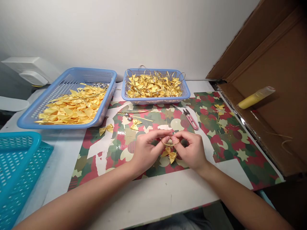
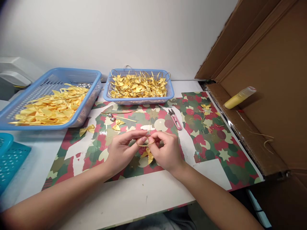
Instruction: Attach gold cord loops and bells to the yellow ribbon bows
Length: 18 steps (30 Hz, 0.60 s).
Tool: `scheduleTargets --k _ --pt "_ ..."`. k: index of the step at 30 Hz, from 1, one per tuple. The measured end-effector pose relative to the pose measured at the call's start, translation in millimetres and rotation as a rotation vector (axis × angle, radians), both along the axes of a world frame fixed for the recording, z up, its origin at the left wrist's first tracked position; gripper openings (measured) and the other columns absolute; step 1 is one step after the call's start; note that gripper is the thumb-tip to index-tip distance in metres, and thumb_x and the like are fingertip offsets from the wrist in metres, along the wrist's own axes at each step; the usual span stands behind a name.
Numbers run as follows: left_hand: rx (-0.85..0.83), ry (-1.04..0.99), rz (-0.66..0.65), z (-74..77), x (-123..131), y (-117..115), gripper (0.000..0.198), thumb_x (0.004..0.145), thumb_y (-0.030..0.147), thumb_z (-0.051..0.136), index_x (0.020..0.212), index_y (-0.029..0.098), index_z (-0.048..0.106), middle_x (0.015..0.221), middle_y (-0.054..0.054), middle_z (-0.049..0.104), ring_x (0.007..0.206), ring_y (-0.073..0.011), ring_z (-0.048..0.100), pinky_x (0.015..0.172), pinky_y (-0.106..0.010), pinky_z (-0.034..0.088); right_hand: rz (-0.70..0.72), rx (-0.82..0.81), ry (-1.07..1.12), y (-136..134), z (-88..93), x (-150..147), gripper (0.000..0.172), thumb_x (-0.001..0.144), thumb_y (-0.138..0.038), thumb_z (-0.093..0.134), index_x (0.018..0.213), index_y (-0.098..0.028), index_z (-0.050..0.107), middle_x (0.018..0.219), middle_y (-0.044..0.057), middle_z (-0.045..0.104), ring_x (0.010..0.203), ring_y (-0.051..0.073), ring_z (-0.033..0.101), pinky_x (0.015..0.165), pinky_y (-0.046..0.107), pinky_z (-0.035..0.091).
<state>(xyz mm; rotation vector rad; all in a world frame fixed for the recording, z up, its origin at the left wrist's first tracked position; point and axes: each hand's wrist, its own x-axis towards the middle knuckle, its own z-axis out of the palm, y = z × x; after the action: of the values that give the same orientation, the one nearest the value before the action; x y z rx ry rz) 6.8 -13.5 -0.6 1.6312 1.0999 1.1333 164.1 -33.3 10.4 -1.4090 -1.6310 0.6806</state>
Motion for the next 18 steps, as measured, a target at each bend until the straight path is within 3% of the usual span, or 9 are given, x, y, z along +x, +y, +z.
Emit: scheduleTargets --k 7,13,18 --pt "0.024 0.003 -0.009 -1.5 -0.9 0.0 0.016 0.085 0.021 0.065 0.097 0.022 0.076 0.092 -0.003 0.079 0.079 -0.0164 0.073 0.071 -0.025 0.06 0.008 0.011 -0.085 1.5 1.1 2.0 0.023 0.084 -0.024 0.054 0.063 -0.02 0.062 0.05 -0.002 0.057 0.045 0.011 0.048 0.046 0.024 0.038" --pt "0.055 0.038 -0.005 -2.1 -1.3 0.6 0.017 0.085 0.02 0.065 0.098 0.023 0.076 0.092 -0.002 0.079 0.079 -0.0152 0.073 0.07 -0.022 0.058 0.042 -0.102 0.028 0.0 1.7 2.9 0.024 0.086 -0.025 0.054 0.064 -0.02 0.064 0.049 -0.002 0.057 0.042 0.01 0.048 0.043 0.023 0.037" --pt "0.015 0.021 -0.041 -1.3 -1.5 0.3 0.017 0.086 0.022 0.065 0.1 0.022 0.075 0.095 -0.003 0.079 0.081 -0.0151 0.072 0.069 -0.022 0.057 0.037 -0.036 0.055 -0.6 3.3 1.4 0.02 0.08 -0.019 0.057 0.06 -0.02 0.061 0.05 -0.003 0.057 0.043 0.01 0.048 0.043 0.022 0.037"
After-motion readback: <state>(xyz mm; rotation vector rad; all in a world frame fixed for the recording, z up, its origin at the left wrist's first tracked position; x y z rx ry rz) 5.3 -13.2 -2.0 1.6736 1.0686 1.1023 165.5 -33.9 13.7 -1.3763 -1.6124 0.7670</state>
